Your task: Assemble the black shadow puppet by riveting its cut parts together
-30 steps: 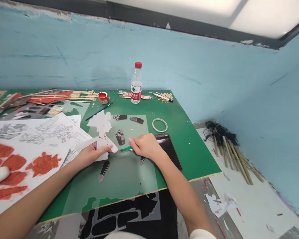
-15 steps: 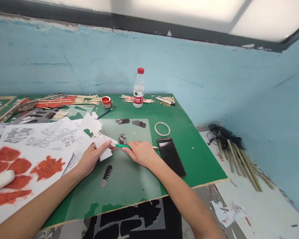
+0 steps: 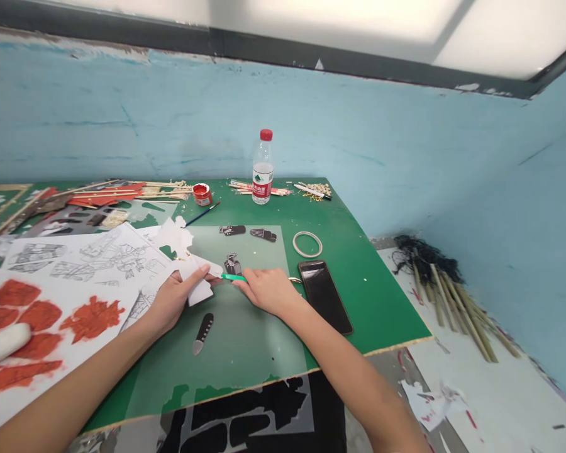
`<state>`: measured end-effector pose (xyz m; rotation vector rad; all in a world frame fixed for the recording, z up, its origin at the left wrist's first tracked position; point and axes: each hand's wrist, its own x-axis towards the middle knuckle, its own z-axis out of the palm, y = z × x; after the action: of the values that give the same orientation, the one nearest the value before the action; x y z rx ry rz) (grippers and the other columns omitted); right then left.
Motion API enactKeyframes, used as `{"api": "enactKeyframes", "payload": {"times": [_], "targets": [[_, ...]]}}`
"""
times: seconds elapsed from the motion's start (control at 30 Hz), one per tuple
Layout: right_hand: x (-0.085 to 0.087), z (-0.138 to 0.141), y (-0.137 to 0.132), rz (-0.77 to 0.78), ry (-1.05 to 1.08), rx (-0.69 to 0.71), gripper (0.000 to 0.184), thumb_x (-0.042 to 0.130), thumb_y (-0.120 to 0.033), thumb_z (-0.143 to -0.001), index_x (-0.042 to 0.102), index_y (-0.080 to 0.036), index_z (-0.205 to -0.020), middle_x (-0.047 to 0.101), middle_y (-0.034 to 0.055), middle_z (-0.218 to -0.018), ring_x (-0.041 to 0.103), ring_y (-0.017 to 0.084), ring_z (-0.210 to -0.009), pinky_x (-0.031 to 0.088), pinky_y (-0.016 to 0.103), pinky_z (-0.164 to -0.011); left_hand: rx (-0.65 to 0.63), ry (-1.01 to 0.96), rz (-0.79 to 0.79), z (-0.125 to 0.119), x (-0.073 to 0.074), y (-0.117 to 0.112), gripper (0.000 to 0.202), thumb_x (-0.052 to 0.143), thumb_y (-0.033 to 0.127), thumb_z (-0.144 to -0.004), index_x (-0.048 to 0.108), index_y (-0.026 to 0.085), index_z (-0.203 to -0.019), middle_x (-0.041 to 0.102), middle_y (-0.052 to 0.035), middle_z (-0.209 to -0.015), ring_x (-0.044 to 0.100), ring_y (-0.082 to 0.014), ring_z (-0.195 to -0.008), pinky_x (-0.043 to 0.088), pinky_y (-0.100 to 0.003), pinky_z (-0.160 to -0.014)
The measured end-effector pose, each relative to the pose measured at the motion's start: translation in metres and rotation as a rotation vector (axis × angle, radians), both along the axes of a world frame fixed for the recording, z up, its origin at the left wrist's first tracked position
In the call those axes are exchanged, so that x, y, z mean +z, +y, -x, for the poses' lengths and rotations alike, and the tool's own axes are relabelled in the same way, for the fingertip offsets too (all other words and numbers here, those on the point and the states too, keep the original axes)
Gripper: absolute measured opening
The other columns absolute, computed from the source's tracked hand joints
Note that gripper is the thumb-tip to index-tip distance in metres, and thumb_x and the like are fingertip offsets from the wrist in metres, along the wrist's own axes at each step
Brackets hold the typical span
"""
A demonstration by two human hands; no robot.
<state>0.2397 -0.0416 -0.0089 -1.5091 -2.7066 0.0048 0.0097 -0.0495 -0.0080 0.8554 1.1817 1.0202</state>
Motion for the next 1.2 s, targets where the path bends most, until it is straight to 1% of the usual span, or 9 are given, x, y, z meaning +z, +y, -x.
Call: {"api": "enactKeyframes", "payload": {"times": [0.23,0.3,0.43,0.7,0.83,0.97,1.2], "targets": [[-0.0010,0.0010,0.0003,-0.031,0.001,-0.018,0.054,0.029,-0.053,-0.111,0.065,-0.015,-0.097,0.076,0.0078,-0.080,0.069,0.019,-0.071,0.012,0.031,-0.054,-0.006,0.053,-0.025,0.0010,-0.0012,0.0001,0.047,0.082,0.061,-0.076,0.081,0.016,-0.090,0.082,-0.0126,-0.097,0.074,-0.0350,-0.106,0.054,-0.045,-0.100],[-0.0013,0.0004,0.0006,-0.037,0.006,-0.015,0.053,0.029,-0.053,-0.111,0.064,-0.016,-0.097,0.076,0.0073,-0.080,0.069,0.019,-0.070,0.012,0.031,-0.054,-0.009,0.056,-0.026,0.0009,-0.0016,-0.0003,0.047,0.082,0.060,-0.076,0.081,0.016,-0.091,0.082,-0.0125,-0.098,0.074,-0.0352,-0.107,0.053,-0.045,-0.101],[-0.0028,0.0001,0.0006,-0.055,0.020,-0.013,0.054,0.028,-0.053,-0.111,0.064,-0.016,-0.096,0.075,0.0065,-0.077,0.068,0.018,-0.068,0.013,0.031,-0.054,0.003,0.033,-0.019,0.0003,-0.0018,-0.0009,0.046,0.083,0.060,-0.075,0.081,0.016,-0.088,0.082,-0.0125,-0.098,0.075,-0.0347,-0.104,0.052,-0.046,-0.103],[-0.0065,-0.0001,0.0000,-0.096,0.040,-0.009,0.055,0.029,-0.054,-0.111,0.064,-0.016,-0.093,0.074,0.0059,-0.075,0.067,0.017,-0.066,0.012,0.031,-0.054,-0.001,0.027,-0.006,0.0012,-0.0002,0.0002,0.046,0.085,0.059,-0.072,0.081,0.016,-0.087,0.082,-0.0121,-0.095,0.076,-0.0333,-0.100,0.056,-0.042,-0.097],[-0.0049,-0.0034,0.0005,-0.125,0.044,0.035,0.055,0.028,-0.053,-0.111,0.064,-0.017,-0.092,0.073,0.0050,-0.075,0.065,0.016,-0.066,0.012,0.031,-0.054,-0.037,0.107,-0.039,0.0048,-0.0026,0.0007,0.046,0.082,0.062,-0.074,0.082,0.017,-0.085,0.083,-0.0113,-0.093,0.076,-0.0335,-0.099,0.057,-0.042,-0.096],[-0.0028,-0.0064,0.0010,-0.176,0.037,0.078,0.056,0.027,-0.053,-0.112,0.064,-0.017,-0.090,0.070,0.0041,-0.071,0.064,0.016,-0.065,0.012,0.031,-0.054,-0.074,0.217,-0.038,0.0078,-0.0043,0.0011,0.046,0.079,0.064,-0.077,0.083,0.019,-0.084,0.083,-0.0112,-0.094,0.075,-0.0338,-0.103,0.056,-0.040,-0.095],[-0.0019,-0.0063,0.0010,-0.228,0.046,0.119,0.057,0.027,-0.052,-0.112,0.064,-0.017,-0.087,0.068,0.0040,-0.069,0.062,0.016,-0.063,0.013,0.031,-0.054,-0.088,0.174,-0.054,0.0086,-0.0034,0.0027,0.046,0.080,0.063,-0.076,0.083,0.018,-0.083,0.083,-0.0113,-0.092,0.075,-0.0330,-0.098,0.057,-0.038,-0.088]]}}
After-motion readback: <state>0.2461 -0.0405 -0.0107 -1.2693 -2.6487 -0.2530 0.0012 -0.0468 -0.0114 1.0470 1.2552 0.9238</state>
